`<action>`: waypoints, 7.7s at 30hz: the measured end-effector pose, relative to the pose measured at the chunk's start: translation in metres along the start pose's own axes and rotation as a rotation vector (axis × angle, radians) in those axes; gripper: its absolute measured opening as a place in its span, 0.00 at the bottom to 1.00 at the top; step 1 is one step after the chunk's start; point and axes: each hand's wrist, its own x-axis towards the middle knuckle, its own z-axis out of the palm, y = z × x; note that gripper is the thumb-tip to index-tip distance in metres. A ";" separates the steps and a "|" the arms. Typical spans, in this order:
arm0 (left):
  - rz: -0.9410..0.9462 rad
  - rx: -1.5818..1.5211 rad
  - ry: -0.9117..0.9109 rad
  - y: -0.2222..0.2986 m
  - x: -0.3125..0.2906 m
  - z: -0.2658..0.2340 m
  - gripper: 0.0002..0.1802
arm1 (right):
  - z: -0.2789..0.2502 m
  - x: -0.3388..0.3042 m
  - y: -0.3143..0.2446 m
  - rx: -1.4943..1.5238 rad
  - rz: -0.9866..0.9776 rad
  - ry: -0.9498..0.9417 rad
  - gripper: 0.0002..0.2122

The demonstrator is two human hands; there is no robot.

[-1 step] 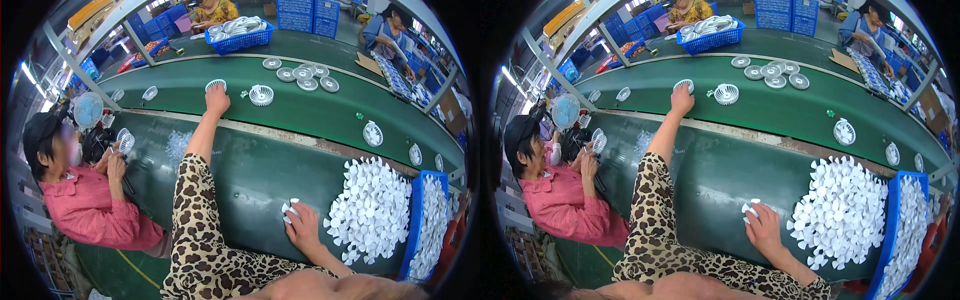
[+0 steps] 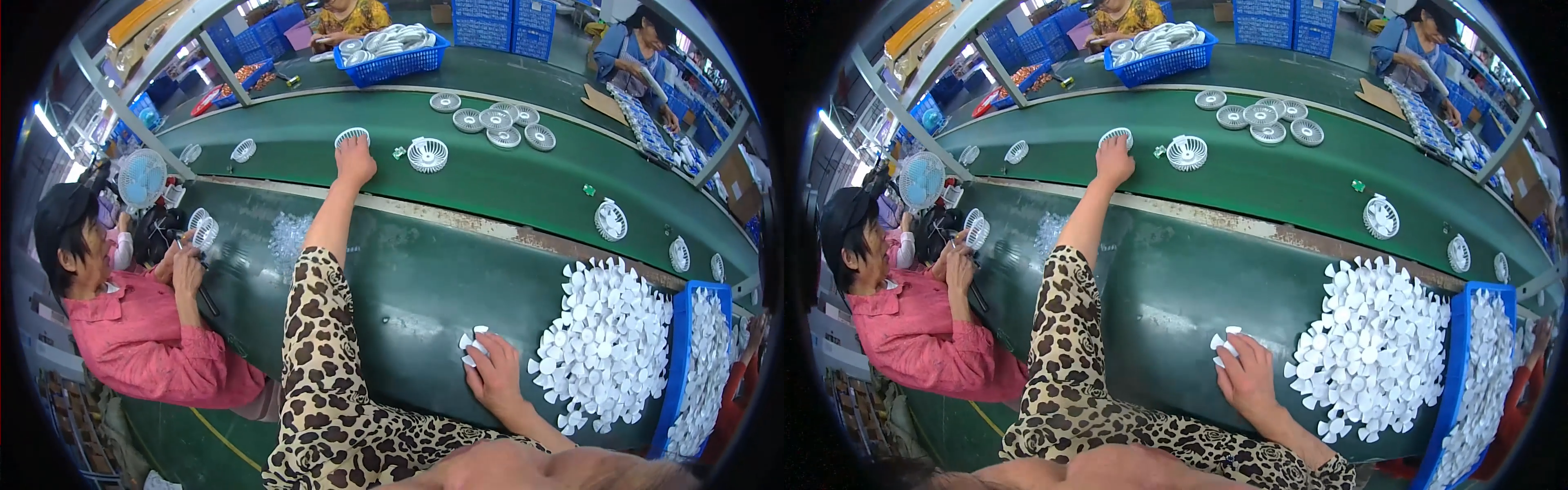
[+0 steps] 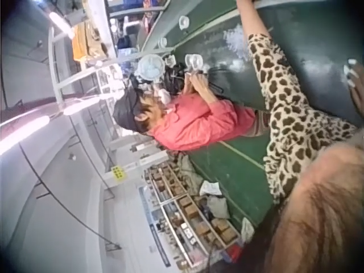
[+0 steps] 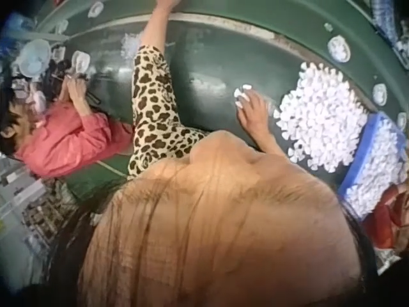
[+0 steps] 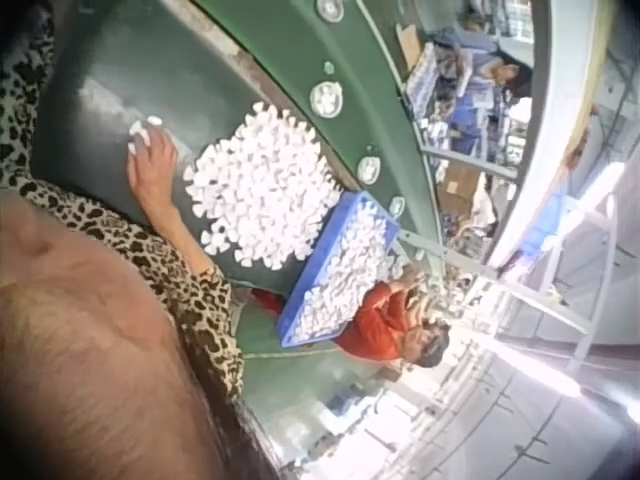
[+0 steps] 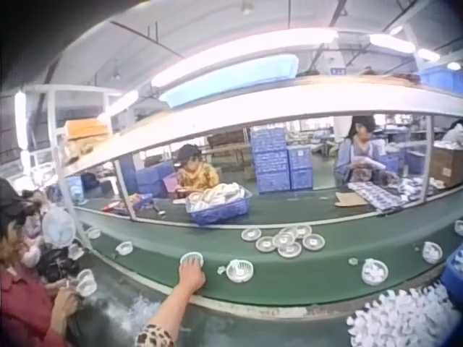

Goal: The person assembles small portable fans by taking fan casings from the conveyor belt, fitting fan blades into each casing by hand, and placing the assembled fan components onto the conveyor belt.

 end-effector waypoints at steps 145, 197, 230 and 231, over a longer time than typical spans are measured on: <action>-0.138 -0.672 0.153 0.133 -0.227 -0.129 0.17 | -0.080 0.097 0.067 0.729 0.757 0.161 0.16; -0.642 -2.056 -0.733 0.182 -0.252 -0.146 0.26 | -0.048 0.081 -0.035 -0.219 0.007 -0.088 0.14; -0.445 -1.554 -0.497 0.176 -0.251 -0.131 0.18 | -0.076 0.124 0.126 0.001 0.497 0.285 0.19; -0.450 -1.554 -0.489 0.175 -0.251 -0.132 0.18 | -0.091 0.114 0.128 -0.100 0.492 0.149 0.18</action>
